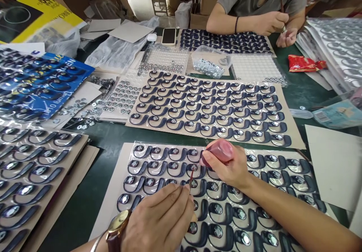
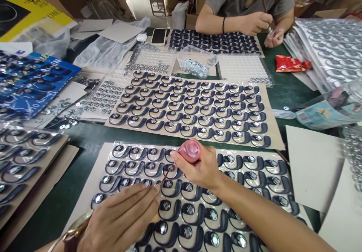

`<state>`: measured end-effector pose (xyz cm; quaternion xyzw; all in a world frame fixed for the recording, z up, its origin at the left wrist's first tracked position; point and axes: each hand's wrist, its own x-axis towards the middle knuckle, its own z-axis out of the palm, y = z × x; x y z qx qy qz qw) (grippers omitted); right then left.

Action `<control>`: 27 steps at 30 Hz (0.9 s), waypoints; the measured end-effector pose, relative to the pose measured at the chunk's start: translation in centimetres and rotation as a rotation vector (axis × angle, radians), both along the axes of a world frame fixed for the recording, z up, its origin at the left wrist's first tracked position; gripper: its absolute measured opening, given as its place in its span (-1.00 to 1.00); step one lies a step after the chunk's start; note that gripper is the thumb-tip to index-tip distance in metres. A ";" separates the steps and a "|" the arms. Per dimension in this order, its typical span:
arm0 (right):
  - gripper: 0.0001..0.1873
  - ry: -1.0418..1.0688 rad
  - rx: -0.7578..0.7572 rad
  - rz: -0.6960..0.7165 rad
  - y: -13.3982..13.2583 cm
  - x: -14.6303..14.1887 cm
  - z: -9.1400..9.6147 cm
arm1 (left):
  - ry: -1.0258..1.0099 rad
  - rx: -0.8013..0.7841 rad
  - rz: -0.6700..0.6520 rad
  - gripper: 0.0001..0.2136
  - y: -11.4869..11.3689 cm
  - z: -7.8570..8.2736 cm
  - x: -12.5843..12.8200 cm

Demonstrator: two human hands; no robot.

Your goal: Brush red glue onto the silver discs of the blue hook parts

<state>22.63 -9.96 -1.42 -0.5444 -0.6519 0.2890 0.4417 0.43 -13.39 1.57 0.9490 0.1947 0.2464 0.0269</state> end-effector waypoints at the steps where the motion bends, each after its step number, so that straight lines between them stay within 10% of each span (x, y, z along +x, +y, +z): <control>1: -0.88 -0.001 -0.006 0.005 0.0 0.0 0.1 | -0.001 -0.016 -0.007 -0.66 0.1 0.0 -0.1; 27: -0.77 0.100 0.136 0.145 -0.2 -0.4 0.4 | -0.217 -0.482 0.102 -0.80 3.3 0.9 -0.8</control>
